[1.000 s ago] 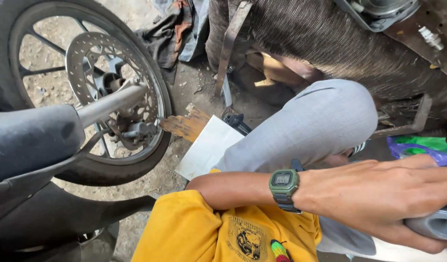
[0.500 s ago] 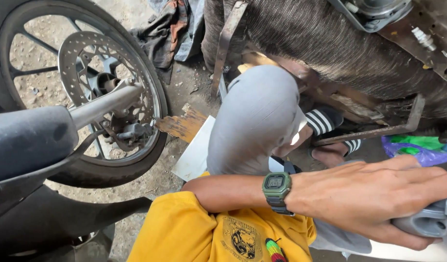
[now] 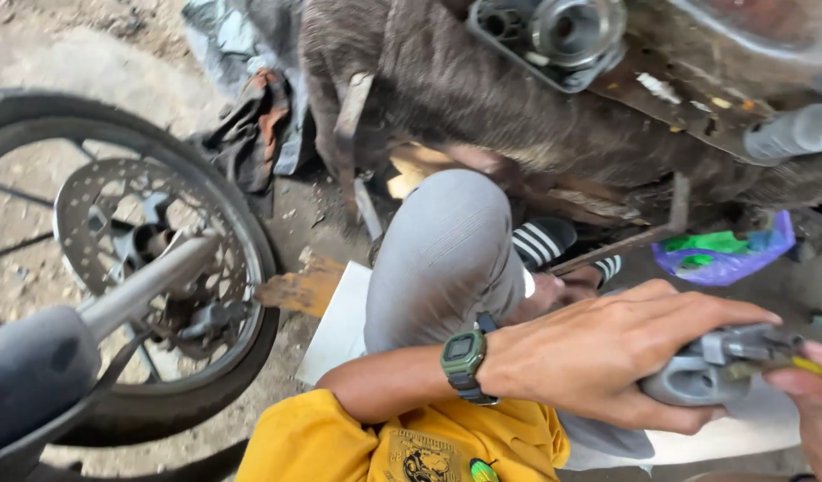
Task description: The person holds a metallic mechanical part in their left hand and uses a yellow-handled brush to scrub its surface and openings. The person rotates the part to access different areas while sitting on the ground.
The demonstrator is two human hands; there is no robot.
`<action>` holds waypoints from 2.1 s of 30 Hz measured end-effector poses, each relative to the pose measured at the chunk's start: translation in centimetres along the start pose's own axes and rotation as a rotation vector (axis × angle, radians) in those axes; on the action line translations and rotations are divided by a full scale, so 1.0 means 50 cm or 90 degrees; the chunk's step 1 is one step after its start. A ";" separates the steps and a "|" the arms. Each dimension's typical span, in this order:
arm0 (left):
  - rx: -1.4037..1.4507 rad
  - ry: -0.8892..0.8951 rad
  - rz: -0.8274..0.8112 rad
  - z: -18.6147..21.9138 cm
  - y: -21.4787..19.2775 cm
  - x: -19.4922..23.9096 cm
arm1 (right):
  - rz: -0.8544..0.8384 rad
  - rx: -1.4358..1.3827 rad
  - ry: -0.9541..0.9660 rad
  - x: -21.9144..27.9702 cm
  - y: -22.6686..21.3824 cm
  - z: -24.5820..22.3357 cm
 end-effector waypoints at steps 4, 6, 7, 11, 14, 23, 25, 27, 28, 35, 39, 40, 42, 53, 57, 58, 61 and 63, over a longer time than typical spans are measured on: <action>0.004 -0.030 -0.045 0.020 -0.007 -0.011 | 0.096 0.186 -0.074 0.023 0.072 -0.479; 0.022 -0.020 -0.047 0.027 -0.005 -0.007 | 0.020 0.504 -0.130 0.020 0.099 -0.645; 0.025 -0.018 -0.055 0.030 -0.004 -0.008 | 0.025 0.506 -0.122 0.015 0.106 -0.667; -0.024 -0.002 -0.026 0.050 -0.011 -0.008 | 0.080 0.384 -0.288 -0.001 0.130 -0.766; -0.045 -0.004 -0.015 0.056 -0.015 -0.009 | 0.071 0.329 -0.372 -0.016 0.140 -0.805; -0.034 -0.018 -0.021 0.067 -0.008 -0.013 | 0.117 0.355 -0.358 0.002 0.136 -0.864; -0.029 -0.016 -0.025 0.066 -0.003 -0.014 | 0.123 0.379 -0.344 0.004 0.130 -0.864; -0.018 -0.016 -0.011 0.064 0.001 -0.009 | 0.136 0.375 -0.360 0.011 0.124 -0.858; -0.017 -0.016 -0.012 0.064 0.002 -0.007 | 0.136 0.376 -0.360 0.018 0.129 -0.858; -0.009 -0.010 -0.043 0.069 0.018 0.001 | 0.161 0.392 -0.320 0.048 0.127 -0.847; -0.005 -0.009 -0.037 0.068 0.026 0.001 | 0.154 0.388 -0.329 0.052 0.124 -0.837; -0.004 -0.009 -0.040 0.069 0.030 0.004 | 0.155 0.388 -0.326 0.055 0.124 -0.836; -0.004 -0.010 -0.032 0.069 0.029 0.004 | 0.166 0.397 -0.345 0.059 0.123 -0.840; -0.009 0.030 -0.042 0.086 0.038 0.000 | 0.143 0.420 -0.358 0.072 0.103 -0.859; 0.003 0.053 -0.047 0.093 0.048 0.000 | 0.099 0.426 -0.337 0.087 0.073 -0.814; 0.006 0.050 -0.054 0.093 0.049 0.002 | 0.102 0.426 -0.328 0.088 0.073 -0.819; 0.032 0.083 -0.036 0.102 0.047 0.006 | 0.074 0.436 -0.360 0.087 0.078 -0.845; 0.032 0.092 -0.031 0.107 0.043 0.010 | 0.069 0.441 -0.401 0.085 0.086 -0.870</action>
Point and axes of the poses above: each hand's wrist, its own x-axis away from the middle knuckle, its own y-axis out of the palm, z = x × y, the point moved 6 cm from there along -x, towards the middle knuckle, and after that the axes turned 8 degrees about x, right-handed, at the moved point
